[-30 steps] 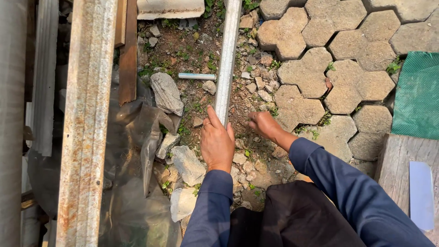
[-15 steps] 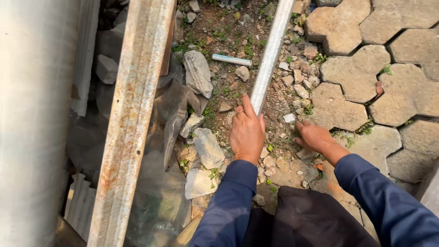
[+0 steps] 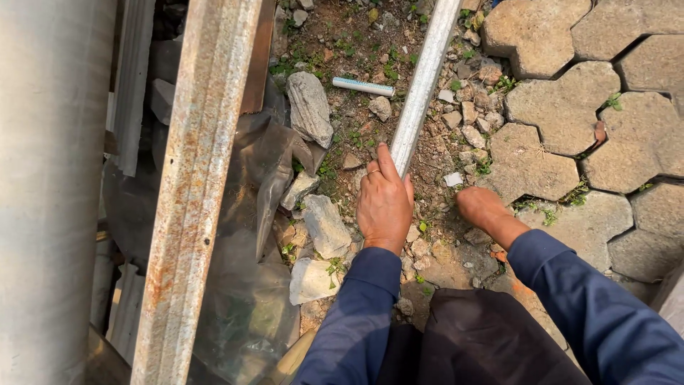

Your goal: The recorder is arranging clover-shaped paving stones and cleaning gaps using a scraper at the base of a hydroponic structure.

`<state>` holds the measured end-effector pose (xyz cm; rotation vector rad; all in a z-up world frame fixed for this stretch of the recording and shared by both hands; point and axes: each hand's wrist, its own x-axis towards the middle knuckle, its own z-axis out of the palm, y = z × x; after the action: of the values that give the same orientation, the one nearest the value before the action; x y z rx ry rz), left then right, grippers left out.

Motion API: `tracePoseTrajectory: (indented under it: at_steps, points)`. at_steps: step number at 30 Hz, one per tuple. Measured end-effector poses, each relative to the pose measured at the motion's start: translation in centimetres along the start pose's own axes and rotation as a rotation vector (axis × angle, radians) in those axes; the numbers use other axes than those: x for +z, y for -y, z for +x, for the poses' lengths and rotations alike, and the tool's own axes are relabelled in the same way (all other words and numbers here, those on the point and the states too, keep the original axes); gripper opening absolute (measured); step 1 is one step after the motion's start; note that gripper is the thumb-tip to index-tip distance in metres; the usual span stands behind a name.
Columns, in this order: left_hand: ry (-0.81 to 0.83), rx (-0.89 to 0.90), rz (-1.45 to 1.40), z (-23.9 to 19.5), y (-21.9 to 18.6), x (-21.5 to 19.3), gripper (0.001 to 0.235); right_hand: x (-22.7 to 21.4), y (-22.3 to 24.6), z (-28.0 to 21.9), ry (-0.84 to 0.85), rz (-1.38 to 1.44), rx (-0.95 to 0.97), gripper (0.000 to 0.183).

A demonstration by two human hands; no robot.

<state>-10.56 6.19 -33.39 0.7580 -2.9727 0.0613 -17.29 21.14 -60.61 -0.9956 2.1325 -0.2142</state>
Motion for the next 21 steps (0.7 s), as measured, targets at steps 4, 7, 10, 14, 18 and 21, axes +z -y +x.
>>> tracePoseTrajectory:
  at_steps: [4,7,10,14,18,21]
  points:
    - [0.069,-0.015,0.010,0.1,-0.2,-0.3,0.075,-1.3,3.9,-0.9,-0.049,0.015,-0.072,0.017]
    - [0.064,-0.010,0.012,-0.1,0.0,0.4,0.074,-7.0,8.7,-4.7,0.098,0.457,-0.200,0.019]
    - [0.006,-0.002,-0.055,0.0,0.1,0.1,0.075,-4.4,8.6,-4.8,-0.184,0.516,-0.365,0.019]
    - [-0.028,0.004,-0.055,-0.4,0.2,0.3,0.077,-4.4,8.2,-6.8,-0.204,0.342,-0.288,0.023]
    - [-0.003,-0.010,-0.090,-0.6,0.4,0.4,0.075,-3.9,8.6,-7.6,-0.206,0.518,-0.198,0.025]
    - [0.012,-0.018,-0.114,-0.5,0.0,0.5,0.072,-2.4,8.9,-7.1,-0.328,0.646,-0.514,0.034]
